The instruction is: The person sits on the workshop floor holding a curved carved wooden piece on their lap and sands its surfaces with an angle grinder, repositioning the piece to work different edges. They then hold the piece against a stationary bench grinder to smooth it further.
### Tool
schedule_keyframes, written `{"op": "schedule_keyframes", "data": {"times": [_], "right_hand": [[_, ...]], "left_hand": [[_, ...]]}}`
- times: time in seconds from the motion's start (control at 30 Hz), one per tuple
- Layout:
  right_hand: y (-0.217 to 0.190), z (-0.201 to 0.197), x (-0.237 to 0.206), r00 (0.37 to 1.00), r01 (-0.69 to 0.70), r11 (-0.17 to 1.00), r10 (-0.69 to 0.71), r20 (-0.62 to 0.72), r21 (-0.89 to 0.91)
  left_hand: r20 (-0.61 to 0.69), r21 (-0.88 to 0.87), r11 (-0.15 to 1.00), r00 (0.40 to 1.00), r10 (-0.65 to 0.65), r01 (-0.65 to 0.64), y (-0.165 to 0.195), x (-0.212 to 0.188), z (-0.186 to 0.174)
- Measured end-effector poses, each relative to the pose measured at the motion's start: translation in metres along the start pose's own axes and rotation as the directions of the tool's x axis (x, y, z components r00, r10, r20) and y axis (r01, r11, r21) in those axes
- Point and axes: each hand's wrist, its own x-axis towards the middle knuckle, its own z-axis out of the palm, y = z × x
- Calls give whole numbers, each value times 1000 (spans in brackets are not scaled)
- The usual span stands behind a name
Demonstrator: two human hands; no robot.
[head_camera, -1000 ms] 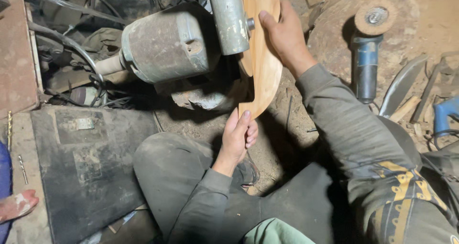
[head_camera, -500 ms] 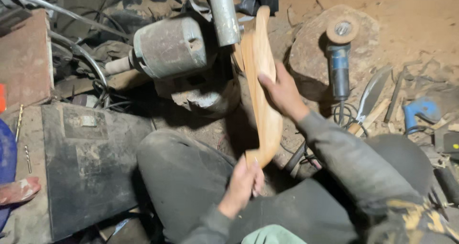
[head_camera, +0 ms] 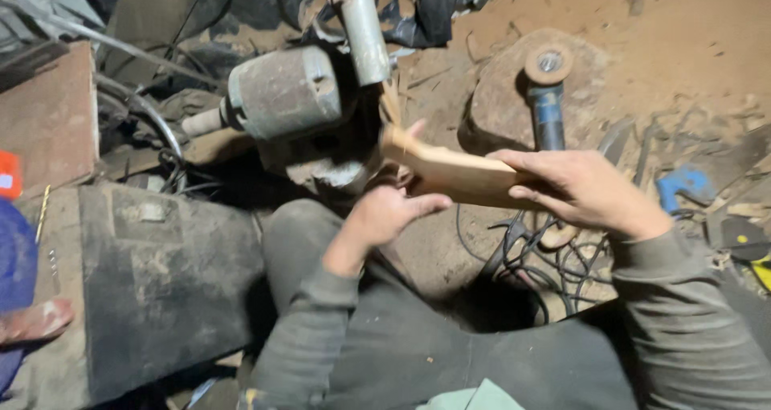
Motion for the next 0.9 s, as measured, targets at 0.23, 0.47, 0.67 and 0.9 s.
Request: {"op": "schedule_keyframes", "data": {"times": [0.23,0.47,0.67,0.9], "right_hand": [[24,-2,-14,909,55,882,-238,-342,-467],[39,60,-4,684,-140,793,510,-522,593],[66,79,47,768,190,180,585,-261,965],[105,65,109,767,316,200,521,-374,927]], "left_hand": [[192,-459,878,980,-54,139,-56,40,46],[-129,-813,581,986,-103,-45,-82,79,93],[-129,-799,596,991,-38,-81,-78,93,131],[-113,-637,767,993,13,-83,-90,71,112]]}}
